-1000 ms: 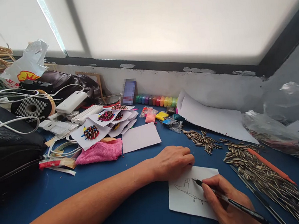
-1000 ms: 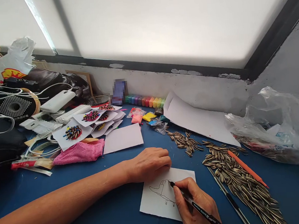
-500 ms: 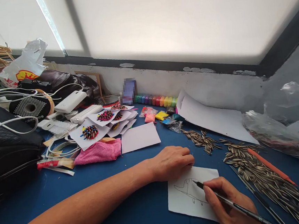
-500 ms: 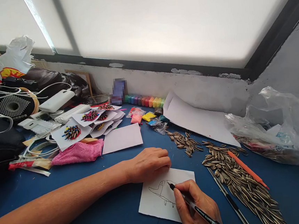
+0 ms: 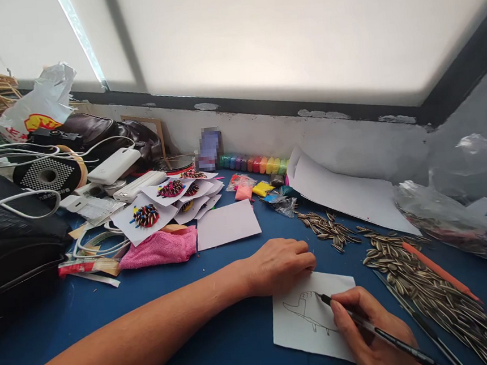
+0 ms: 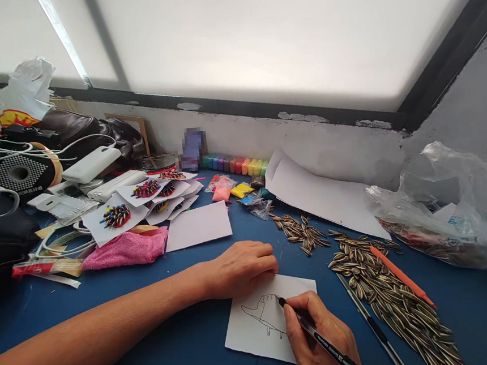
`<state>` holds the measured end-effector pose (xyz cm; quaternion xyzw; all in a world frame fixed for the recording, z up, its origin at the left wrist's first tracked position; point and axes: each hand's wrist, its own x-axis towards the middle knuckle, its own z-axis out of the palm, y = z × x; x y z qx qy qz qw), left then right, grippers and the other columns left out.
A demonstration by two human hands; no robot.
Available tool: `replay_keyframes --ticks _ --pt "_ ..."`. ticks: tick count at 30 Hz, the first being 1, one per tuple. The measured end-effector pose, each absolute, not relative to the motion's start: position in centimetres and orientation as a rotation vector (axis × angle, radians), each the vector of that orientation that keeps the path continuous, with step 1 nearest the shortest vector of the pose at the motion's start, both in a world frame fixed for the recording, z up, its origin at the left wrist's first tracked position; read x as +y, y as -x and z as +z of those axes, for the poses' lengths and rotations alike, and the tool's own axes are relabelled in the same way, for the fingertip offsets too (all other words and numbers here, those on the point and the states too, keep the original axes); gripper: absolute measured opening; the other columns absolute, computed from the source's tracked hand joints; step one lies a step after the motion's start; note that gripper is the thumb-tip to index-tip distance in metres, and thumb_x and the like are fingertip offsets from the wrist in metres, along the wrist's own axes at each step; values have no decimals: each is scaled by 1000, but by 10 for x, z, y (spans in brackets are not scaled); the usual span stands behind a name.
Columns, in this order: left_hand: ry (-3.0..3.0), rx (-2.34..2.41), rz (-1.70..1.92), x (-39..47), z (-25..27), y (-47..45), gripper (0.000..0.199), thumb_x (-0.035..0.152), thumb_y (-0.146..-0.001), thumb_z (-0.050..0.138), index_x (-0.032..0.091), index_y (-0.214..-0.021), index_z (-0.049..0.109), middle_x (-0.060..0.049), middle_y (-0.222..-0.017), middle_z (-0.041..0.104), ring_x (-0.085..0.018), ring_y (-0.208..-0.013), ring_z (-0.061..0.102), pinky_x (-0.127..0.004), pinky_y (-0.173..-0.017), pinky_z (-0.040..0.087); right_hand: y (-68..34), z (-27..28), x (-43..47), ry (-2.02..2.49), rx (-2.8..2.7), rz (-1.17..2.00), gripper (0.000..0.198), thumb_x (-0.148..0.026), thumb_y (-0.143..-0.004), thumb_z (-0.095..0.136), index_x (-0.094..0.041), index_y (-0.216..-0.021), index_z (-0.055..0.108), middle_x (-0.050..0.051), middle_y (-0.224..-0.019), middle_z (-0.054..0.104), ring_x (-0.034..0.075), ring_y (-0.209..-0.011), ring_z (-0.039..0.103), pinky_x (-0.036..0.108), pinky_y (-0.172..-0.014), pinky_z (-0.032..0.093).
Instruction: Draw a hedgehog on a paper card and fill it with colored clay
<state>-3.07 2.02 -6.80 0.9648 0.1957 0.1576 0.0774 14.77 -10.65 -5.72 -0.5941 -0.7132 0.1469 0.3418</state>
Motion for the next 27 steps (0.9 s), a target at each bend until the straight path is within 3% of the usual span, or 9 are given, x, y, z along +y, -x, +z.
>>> replay_keyframes --ticks 27 --pt "-2902 565 510 20 -69 31 14 18 -95 45 19 -90 57 -2 -88 58 -15 -76 53 -28 -67 37 -146 -58 -107 1553 -1788 311 21 -38 -93 51 -24 -80 60 -5 -61 65 12 -49 62 19 -47 48"
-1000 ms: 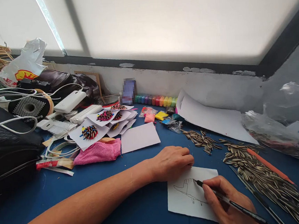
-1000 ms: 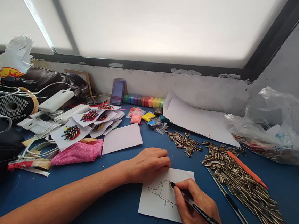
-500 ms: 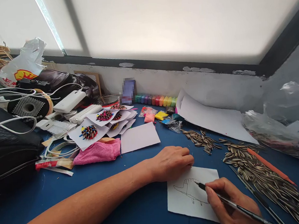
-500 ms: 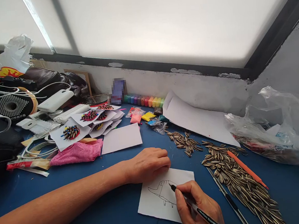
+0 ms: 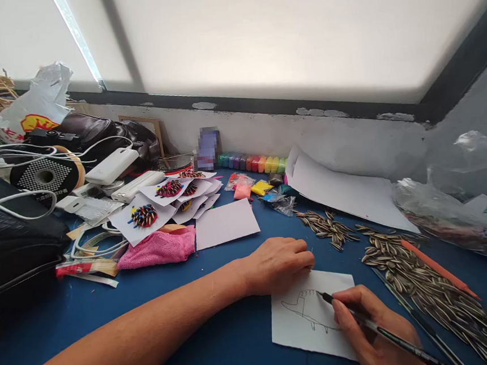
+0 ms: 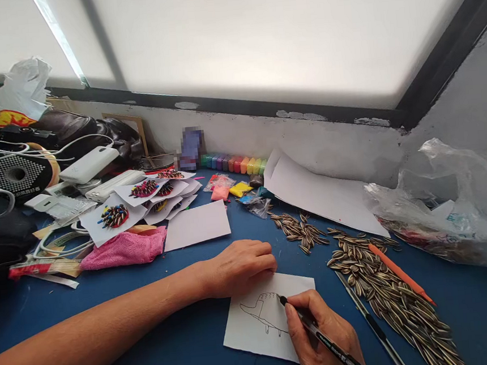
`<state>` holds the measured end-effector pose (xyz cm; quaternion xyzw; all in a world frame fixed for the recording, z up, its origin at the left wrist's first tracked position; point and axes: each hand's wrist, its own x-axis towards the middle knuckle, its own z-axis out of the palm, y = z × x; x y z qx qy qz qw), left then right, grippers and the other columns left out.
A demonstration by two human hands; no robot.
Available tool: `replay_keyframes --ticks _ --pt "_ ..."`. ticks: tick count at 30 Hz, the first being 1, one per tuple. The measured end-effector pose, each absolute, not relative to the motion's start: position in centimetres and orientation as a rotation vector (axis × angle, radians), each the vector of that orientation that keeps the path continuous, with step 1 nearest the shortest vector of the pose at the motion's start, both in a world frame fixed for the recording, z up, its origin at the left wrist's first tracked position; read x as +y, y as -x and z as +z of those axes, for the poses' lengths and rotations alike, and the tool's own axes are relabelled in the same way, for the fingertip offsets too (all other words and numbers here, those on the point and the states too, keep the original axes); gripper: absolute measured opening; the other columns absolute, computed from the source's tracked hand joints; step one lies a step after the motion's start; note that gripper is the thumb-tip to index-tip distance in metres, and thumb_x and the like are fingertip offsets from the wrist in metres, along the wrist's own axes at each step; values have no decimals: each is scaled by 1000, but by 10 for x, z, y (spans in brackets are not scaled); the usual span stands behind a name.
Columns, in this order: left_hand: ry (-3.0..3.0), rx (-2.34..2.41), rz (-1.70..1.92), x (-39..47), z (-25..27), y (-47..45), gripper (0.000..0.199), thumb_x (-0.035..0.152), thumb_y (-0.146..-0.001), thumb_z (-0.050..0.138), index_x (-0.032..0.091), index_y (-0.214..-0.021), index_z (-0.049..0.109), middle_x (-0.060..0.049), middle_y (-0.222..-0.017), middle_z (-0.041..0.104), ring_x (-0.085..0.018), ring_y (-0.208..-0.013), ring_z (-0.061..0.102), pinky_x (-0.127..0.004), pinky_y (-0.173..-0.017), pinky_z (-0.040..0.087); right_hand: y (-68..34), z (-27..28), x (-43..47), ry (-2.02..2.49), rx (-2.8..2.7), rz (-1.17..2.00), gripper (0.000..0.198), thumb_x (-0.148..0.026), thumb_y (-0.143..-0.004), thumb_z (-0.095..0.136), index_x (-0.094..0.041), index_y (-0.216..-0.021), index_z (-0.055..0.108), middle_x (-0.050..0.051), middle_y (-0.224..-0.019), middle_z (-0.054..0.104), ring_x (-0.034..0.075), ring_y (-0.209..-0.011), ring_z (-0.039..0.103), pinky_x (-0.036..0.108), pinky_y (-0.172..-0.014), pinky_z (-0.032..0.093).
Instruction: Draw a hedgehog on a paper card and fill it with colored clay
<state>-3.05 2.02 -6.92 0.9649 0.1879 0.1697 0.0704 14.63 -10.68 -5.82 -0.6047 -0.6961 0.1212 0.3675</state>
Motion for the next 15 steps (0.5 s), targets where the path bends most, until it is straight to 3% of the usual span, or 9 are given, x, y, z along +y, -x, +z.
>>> replay_keyframes --ticks 15 --pt "-2896 556 542 20 -71 30 15 19 -95 44 19 -88 57 -3 -87 58 -14 -75 52 -29 -67 38 -143 -59 -109 1564 -1768 323 20 -37 -93 50 -25 -80 58 -5 -62 64 12 -52 62 20 -50 46"
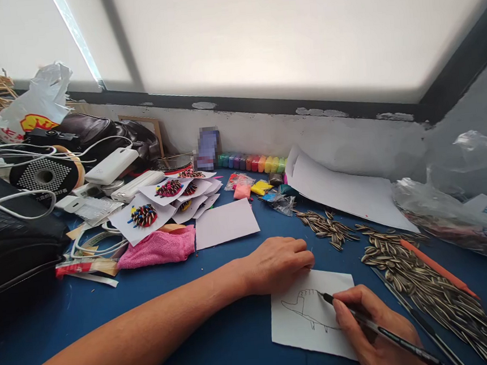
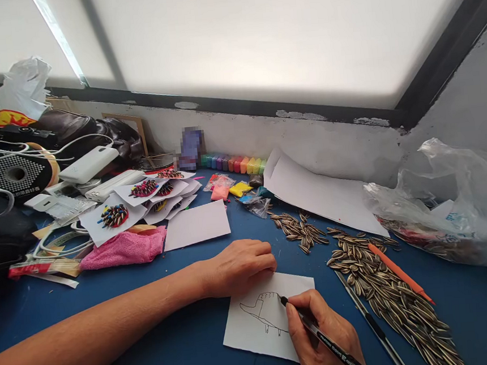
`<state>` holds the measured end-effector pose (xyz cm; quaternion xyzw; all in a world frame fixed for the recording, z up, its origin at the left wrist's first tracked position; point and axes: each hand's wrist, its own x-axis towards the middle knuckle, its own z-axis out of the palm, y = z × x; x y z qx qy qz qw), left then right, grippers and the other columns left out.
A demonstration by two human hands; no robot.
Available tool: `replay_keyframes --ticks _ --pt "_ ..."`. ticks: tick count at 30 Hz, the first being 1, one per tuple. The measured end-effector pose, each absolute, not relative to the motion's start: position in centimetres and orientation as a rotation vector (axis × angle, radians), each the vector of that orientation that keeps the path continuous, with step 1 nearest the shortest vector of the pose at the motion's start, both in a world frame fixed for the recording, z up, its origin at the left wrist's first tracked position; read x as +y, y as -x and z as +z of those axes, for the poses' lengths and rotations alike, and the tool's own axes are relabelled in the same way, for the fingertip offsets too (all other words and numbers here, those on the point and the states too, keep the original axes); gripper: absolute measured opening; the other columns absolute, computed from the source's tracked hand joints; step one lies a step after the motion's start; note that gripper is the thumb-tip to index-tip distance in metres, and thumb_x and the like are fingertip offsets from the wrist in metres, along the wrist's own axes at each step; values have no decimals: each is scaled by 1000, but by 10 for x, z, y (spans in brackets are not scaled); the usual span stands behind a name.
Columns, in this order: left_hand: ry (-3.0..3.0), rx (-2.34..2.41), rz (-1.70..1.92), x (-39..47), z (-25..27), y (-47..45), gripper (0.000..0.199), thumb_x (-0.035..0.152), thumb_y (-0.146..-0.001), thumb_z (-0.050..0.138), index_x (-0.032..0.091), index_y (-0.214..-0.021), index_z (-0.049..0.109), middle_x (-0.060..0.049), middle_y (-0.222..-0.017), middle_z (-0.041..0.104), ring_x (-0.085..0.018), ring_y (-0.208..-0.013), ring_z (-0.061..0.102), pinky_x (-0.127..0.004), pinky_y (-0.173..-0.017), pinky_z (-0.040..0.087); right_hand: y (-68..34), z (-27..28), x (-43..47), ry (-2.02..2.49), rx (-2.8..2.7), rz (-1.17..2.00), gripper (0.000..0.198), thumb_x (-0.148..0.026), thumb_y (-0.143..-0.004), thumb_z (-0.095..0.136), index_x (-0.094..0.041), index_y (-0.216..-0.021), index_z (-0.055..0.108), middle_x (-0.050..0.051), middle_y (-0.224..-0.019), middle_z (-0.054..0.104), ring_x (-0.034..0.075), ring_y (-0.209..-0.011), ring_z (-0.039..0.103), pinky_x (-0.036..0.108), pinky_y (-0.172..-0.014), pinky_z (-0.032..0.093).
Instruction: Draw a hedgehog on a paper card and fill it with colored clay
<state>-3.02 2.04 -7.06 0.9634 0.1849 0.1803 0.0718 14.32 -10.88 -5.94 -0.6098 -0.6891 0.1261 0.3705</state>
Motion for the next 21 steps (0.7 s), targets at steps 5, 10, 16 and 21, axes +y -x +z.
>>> replay_keyframes --ticks 5,10,16,21 --pt "-2895 553 560 21 -72 30 14 18 -95 44 18 -88 57 -2 -87 58 -14 -75 52 -28 -67 38 -152 -59 -105 1508 -1908 288 18 -33 -92 52 -24 -79 60 -5 -59 65 11 -48 63 17 -46 47" --pt "-2898 554 539 21 -71 31 14 19 -95 45 19 -88 57 -3 -87 58 -14 -75 52 -28 -67 37 -152 -57 -106 1528 -1896 298 20 -34 -92 52 -24 -76 59 -6 -56 62 11 -46 61 17 -45 46" --pt "-2910 514 573 22 -73 30 12 17 -94 46 19 -88 56 -3 -86 57 -15 -74 52 -28 -66 37 -146 -54 -110 1629 -1726 273 22 -37 -91 50 -25 -75 58 -5 -58 61 12 -48 58 20 -46 45" --pt "-2912 524 572 22 -72 31 13 18 -94 45 19 -87 56 -2 -86 57 -14 -73 51 -28 -66 37 -149 -54 -109 1602 -1787 312 19 -37 -90 52 -25 -76 59 -6 -60 62 12 -49 60 19 -48 45"
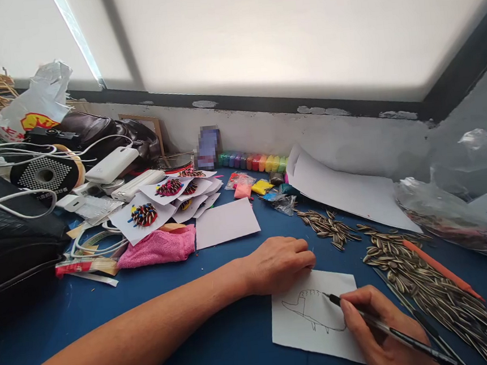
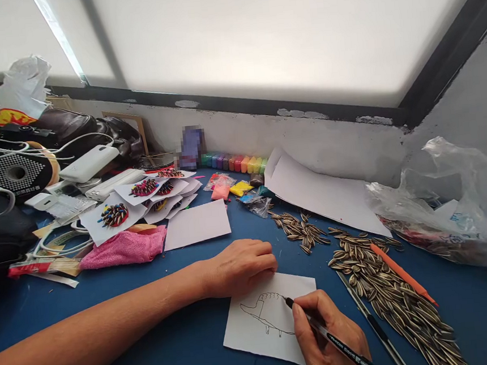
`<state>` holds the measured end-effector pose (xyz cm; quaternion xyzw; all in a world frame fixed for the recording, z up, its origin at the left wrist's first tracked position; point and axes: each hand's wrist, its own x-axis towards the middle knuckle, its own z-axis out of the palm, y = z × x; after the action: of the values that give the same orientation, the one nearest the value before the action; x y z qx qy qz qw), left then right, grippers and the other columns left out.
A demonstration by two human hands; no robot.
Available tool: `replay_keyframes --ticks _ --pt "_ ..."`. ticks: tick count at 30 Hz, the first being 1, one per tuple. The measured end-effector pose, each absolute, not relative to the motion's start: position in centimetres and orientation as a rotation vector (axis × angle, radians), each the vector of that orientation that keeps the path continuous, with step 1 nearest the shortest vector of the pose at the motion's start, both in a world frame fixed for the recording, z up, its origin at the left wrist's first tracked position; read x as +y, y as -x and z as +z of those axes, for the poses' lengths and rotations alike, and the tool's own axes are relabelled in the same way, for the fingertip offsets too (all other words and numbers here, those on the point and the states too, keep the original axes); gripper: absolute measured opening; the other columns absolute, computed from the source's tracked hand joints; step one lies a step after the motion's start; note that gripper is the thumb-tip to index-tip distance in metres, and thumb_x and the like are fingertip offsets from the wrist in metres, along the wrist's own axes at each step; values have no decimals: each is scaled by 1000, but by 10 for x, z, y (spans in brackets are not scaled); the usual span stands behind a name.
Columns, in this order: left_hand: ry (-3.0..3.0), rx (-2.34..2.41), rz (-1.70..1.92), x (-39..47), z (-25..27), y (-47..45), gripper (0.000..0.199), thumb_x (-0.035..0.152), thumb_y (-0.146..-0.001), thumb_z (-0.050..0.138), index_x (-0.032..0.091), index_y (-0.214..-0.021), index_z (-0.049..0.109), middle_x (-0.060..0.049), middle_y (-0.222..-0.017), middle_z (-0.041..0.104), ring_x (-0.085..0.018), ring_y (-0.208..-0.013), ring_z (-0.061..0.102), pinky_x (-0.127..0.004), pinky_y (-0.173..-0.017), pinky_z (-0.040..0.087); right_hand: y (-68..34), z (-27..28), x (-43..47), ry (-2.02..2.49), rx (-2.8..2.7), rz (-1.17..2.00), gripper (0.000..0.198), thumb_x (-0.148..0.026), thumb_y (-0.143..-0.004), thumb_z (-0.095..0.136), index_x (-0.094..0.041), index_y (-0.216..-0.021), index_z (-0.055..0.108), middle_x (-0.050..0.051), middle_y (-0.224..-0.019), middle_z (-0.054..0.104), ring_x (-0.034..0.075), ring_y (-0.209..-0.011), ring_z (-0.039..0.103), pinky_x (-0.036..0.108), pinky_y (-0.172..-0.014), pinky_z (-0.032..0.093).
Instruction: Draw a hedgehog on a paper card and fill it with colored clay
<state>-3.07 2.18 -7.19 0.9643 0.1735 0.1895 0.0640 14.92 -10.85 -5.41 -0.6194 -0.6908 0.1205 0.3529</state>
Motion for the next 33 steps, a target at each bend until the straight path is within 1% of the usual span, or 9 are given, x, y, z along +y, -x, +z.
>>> replay_keyframes --ticks 7,11,19,29,33 --pt "-2906 549 544 21 -71 30 13 18 -95 44 19 -89 56 -2 -87 57 -14 -75 51 -28 -67 37 -143 -55 -110 1624 -1712 352 19 -37 -91 51 -25 -78 58 -5 -61 61 13 -51 59 21 -50 44" --pt "-2904 543 542 20 -70 31 14 18 -96 44 19 -89 56 -2 -87 57 -14 -75 52 -29 -68 38 -143 -56 -110 1624 -1718 366 20 -38 -92 50 -25 -78 58 -5 -60 61 14 -50 58 22 -48 43" --pt "-2901 543 536 21 -70 32 14 18 -95 44 19 -90 56 -3 -89 57 -15 -76 52 -28 -69 38 -143 -55 -110 1622 -1709 332 20 -37 -91 51 -26 -76 57 -5 -59 59 13 -50 58 22 -49 43" --pt "-2899 539 539 21 -69 31 14 17 -95 44 18 -89 56 -3 -88 58 -15 -75 52 -28 -66 37 -143 -58 -111 1624 -1745 285 27 -43 -94 47 -25 -75 55 -4 -58 59 14 -49 58 22 -48 43" --pt "-2896 544 515 20 -68 32 14 17 -95 43 18 -89 56 -4 -88 58 -15 -75 53 -29 -67 38 -145 -60 -113 1631 -1761 281 28 -42 -94 46 -25 -74 56 -3 -57 59 14 -49 57 23 -48 43"
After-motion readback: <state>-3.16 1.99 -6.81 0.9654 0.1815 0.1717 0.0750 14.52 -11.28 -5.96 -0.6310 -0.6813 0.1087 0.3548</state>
